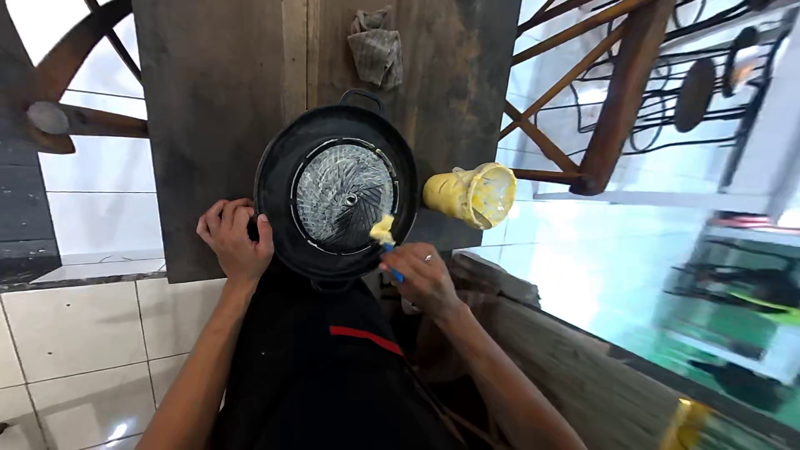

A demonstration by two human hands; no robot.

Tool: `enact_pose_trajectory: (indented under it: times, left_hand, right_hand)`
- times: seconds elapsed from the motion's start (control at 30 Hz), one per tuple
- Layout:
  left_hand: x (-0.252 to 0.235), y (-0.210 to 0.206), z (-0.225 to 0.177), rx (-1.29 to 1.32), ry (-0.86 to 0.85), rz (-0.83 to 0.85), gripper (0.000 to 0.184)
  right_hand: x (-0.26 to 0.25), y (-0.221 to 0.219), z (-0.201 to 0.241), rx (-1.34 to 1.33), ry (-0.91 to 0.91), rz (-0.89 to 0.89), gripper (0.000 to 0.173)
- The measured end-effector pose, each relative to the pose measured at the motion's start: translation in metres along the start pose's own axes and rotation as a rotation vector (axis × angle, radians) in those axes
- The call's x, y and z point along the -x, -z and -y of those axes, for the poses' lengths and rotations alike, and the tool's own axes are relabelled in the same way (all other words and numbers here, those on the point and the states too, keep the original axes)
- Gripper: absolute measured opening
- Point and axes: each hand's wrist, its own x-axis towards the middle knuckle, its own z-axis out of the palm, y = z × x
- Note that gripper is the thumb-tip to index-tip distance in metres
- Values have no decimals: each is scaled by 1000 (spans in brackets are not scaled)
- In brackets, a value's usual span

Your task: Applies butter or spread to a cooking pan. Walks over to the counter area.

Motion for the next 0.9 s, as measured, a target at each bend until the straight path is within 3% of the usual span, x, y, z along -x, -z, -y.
enact_pose_trajectory:
  times: [0.13, 0.27, 0.37, 0.43, 0.5, 0.57, 0.67, 0.77, 0.9]
  left_hand:
    - [-1, 0, -2, 5, -1, 6, 42]
    - [0, 1, -2, -17, -6, -1, 42]
    - [0, -1, -2, -23, -13, -15, 41]
    - [1, 0, -4, -23, -17, -28, 41]
    - [0, 1, -5, -17, -18, -22, 42]
    - [0, 0, -4, -16, -14, -41, 42]
    - [-2, 0, -2, -19, 1, -40, 40]
    - [-1, -2, -4, 13, 6, -43, 36]
    - [-2, -1, -4, 44, 19, -59, 34]
  right_hand:
    - [-26, 2, 17, -291, -184, 45, 24]
    - [-51, 15, -13, -207, -389, 16, 21]
    - [-56, 12, 4, 52, -243, 120, 22]
    - [-59, -1, 28, 78, -86, 235, 18]
    - [-72, -15, 41, -13, -8, 267, 20]
    - [-92, -22, 42, -157, -71, 235, 26]
    - [-112, -26, 28, -374, -144, 115, 21]
    - [-94, -16, 8, -405, 96, 87, 19]
    - [-69, 11, -5, -230, 603, 362, 20]
